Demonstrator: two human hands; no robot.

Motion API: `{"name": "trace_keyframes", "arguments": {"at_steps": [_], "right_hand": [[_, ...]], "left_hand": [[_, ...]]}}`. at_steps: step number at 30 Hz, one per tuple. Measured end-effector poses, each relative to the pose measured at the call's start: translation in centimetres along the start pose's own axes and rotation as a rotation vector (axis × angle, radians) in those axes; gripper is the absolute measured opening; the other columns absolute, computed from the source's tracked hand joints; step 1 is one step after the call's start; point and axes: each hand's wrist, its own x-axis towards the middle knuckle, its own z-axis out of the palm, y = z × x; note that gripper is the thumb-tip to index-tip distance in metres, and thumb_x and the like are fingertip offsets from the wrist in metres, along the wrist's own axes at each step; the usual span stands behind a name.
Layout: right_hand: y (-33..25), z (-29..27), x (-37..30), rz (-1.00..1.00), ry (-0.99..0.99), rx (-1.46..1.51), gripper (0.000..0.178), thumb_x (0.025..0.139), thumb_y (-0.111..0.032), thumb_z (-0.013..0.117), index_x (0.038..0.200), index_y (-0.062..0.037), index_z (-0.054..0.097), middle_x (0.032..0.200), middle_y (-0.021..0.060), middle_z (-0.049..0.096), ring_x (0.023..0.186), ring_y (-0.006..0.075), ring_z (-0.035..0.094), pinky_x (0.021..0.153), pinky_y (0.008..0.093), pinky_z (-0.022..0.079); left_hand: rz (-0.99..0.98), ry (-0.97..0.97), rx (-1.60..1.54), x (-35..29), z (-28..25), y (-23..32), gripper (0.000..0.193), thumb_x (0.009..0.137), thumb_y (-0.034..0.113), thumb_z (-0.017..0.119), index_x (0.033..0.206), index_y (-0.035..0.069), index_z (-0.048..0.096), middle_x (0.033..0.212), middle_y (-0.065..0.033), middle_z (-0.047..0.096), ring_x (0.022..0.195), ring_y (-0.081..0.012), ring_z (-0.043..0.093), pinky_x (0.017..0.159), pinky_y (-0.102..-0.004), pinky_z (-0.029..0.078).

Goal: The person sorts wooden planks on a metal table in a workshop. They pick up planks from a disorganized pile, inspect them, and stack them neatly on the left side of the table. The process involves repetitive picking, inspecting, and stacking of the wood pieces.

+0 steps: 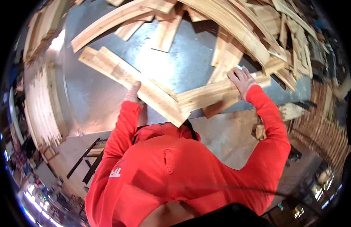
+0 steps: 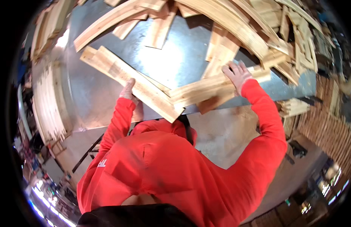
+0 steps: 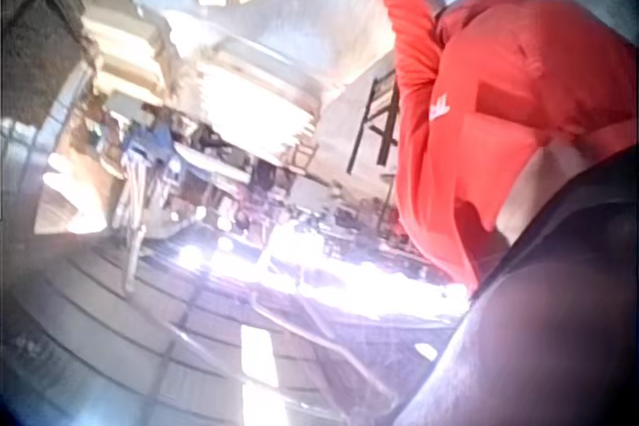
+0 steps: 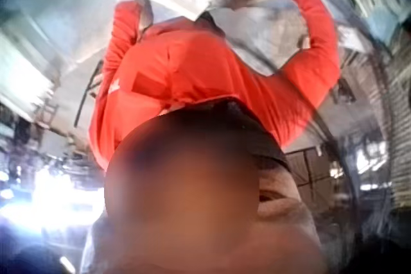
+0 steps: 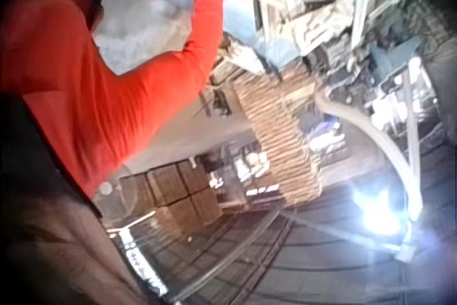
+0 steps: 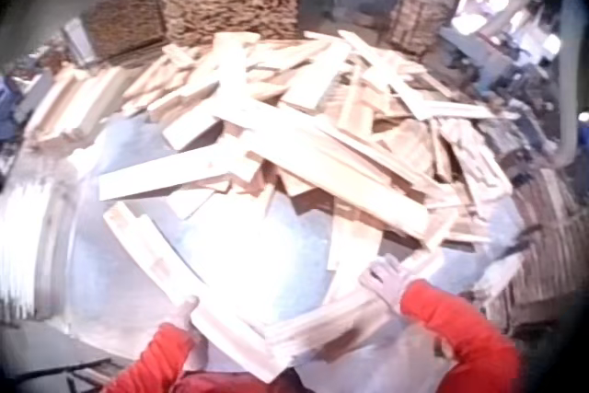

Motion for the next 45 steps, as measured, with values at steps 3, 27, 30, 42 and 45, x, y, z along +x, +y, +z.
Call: {"name": "trace_keyframes", "arguments": {"at_steps": [3, 27, 30, 42, 45], "right_hand": [[-2.3, 1.9, -1.0, -0.037, -0.050, -0.074, 0.122, 0.056, -0.048, 0.085, 0.149, -0.0050, 0.019, 0.152, 0.0188, 0.027, 0.142, 0.0373, 0.025, 0.118, 0.0550, 0.008], [-31.2, -37.5, 28.0, -0.163, 0.807, -0.004, 0.106, 0.068, -0.062, 0.071, 0.147, -0.0053, 0.028, 0.144, 0.0231, 0.040, 0.137, 0.0319, 0.036, 0.114, 0.0463, 0.025], [-29.7, -38.4, 34.4, -0.325, 0.706, -0.404, 0.101, 0.065, -0.056, 0.077, 0.143, -0.0088, 0.033, 0.142, 0.0161, 0.043, 0.134, 0.0294, 0.039, 0.114, 0.0452, 0.024], [-40.9, -47.7, 42.7, -0.085, 0.309, -0.139, 0.116, 0.062, -0.057, 0.078, 0.148, -0.0044, 0.021, 0.117, 0.0205, 0.063, 0.105, 0.0319, 0.063, 0.090, 0.0414, 0.048], [-38.3, -48.6, 39.2, -0.219, 0.102, 0.583, 0.118, 0.063, -0.059, 0.076, 0.150, -0.0029, 0.019, 0.112, 0.0226, 0.065, 0.102, 0.0319, 0.064, 0.091, 0.0395, 0.048]], "left_hand": [[0.038, 0.122, 0.011, -0.8, -2.6, 0.8, 0.048, 0.087, 0.017, 0.070, 0.130, 0.006, 0.053, 0.123, -0.0122, 0.061, 0.112, -0.0314, 0.058, 0.100, -0.0473, 0.048], [0.266, -0.136, -0.269, 4.0, -10.3, 13.2, 0.058, 0.085, 0.028, 0.068, 0.131, 0.000, 0.047, 0.113, -0.0098, 0.061, 0.103, -0.0254, 0.060, 0.092, -0.0376, 0.049], [0.208, 0.007, -0.251, 6.9, -11.5, 14.2, 0.060, 0.079, 0.031, 0.074, 0.126, 0.002, 0.051, 0.103, -0.0077, 0.061, 0.089, -0.0237, 0.061, 0.080, -0.0379, 0.053], [0.385, 0.063, -0.095, 4.0, -14.9, 17.4, 0.058, 0.078, 0.033, 0.072, 0.125, 0.003, 0.053, 0.102, -0.0057, 0.060, 0.088, -0.0204, 0.059, 0.078, -0.0367, 0.052], [0.348, 0.033, -0.158, 4.7, -15.9, 17.3, 0.060, 0.079, 0.032, 0.071, 0.127, 0.002, 0.051, 0.104, -0.0068, 0.059, 0.088, -0.0205, 0.059, 0.079, -0.0368, 0.052]]}}
